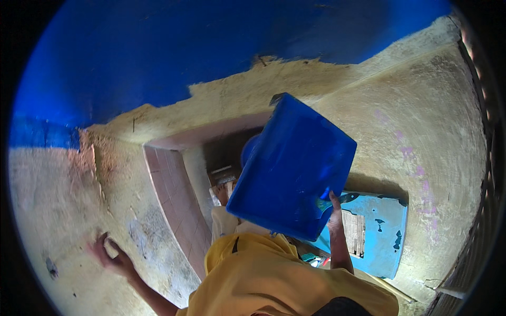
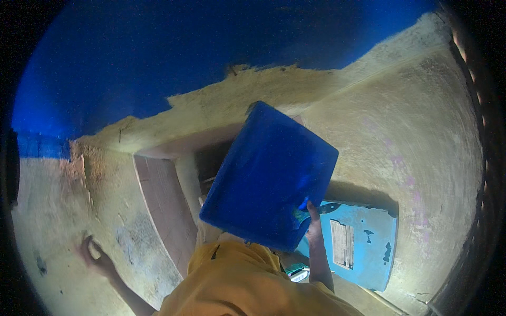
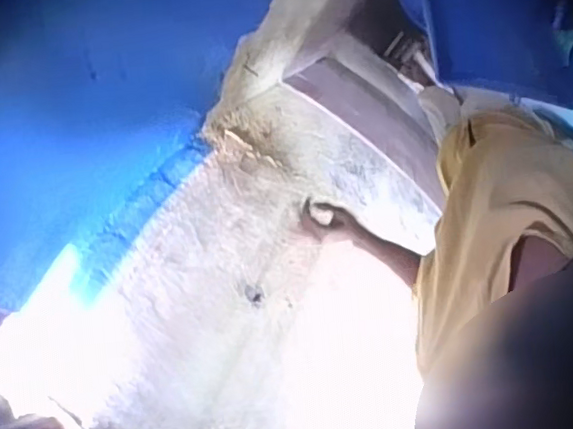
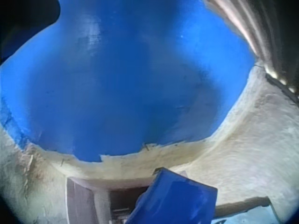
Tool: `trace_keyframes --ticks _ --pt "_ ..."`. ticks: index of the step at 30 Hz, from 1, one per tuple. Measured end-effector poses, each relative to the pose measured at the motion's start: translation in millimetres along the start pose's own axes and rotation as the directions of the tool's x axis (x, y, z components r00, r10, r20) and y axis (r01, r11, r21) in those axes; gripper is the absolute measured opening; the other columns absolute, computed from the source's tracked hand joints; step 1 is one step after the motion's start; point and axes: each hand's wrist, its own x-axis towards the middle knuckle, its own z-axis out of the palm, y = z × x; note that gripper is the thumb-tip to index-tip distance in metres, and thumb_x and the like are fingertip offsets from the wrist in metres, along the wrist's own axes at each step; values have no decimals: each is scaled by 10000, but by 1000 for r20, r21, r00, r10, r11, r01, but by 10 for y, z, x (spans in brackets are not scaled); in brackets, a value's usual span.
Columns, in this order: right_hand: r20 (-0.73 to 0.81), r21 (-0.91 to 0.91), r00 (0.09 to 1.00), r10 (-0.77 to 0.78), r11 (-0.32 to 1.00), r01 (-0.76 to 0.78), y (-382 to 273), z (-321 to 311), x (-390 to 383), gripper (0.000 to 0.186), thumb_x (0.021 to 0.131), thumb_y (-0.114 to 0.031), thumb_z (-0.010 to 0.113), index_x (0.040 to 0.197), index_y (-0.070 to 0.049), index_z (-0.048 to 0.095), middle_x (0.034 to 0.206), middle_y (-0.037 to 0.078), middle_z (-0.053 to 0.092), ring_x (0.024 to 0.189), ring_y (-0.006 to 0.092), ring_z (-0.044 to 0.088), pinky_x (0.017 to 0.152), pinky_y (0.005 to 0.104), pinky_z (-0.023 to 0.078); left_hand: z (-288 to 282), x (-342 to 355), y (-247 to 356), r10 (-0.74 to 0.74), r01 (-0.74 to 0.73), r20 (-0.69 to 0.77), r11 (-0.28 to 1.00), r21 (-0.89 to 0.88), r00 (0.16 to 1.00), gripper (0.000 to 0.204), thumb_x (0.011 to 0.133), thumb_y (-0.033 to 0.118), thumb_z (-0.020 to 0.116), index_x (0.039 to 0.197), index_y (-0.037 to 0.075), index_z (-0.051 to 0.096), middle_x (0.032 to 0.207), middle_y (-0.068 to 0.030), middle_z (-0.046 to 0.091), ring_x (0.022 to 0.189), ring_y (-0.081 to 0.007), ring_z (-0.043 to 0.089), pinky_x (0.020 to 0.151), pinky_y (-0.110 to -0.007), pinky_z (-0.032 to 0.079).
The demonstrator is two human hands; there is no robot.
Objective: The person is using a brush to apply blue paint to the upper corners and ceiling of a room, dipping the brush into a blue tray held by hand.
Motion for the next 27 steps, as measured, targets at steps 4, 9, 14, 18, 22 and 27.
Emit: trace_keyframes --ticks 4,9,14,18,22,27 --pt "61 16 998 21 1000 -22 30 -26 101 430 793 -324 671 1094 -50 532 944 104 628 816 213 639 725 345 538 924 -167 1030 177 587 700 426 -688 692 477 872 368 356 1125 30 577 1156 -105 556 1126 -213 464 987 -340 313" --pt "17 -23 992 124 992 -124 8 -80 249 377 823 -261 639 1098 -20 550 978 132 627 829 221 642 715 339 547 1475 -92 2319 539 919 792 82 -386 284 827 752 591 488 1340 28 343 1324 -116 425 1213 -253 392 1026 -382 270" --pt "23 -141 998 59 988 -55 -85 -178 387 343 839 -190 611 1126 -13 546 1001 113 621 853 213 630 752 336 530 1548 99 2973 524 963 850 204 -176 44 812 718 398 654 1339 -10 327 1266 -154 453 1146 -287 432 984 -389 328" --pt "30 -147 993 112 983 -107 -186 -270 451 399 831 -203 628 1168 -25 512 1042 93 594 908 197 591 802 347 494 1602 113 3285 461 984 886 174 -41 -44 747 702 313 656 1304 -19 365 1207 -173 481 1105 -303 460 958 -382 356" --pt "-41 -276 995 89 956 -97 -268 -412 450 421 806 -211 642 1164 -21 527 1026 82 603 883 184 587 783 324 481 1645 69 3501 443 992 888 85 93 -121 748 686 297 648 1302 -19 363 1190 -189 485 1075 -327 469 936 -398 374" --pt "-110 -363 989 97 922 -131 -312 -605 510 390 794 -192 629 1135 -17 557 1007 69 614 858 164 587 783 297 472 1706 -80 3667 374 978 906 143 153 -197 682 696 273 615 1271 -21 395 1171 -184 497 1052 -319 476 917 -406 384"
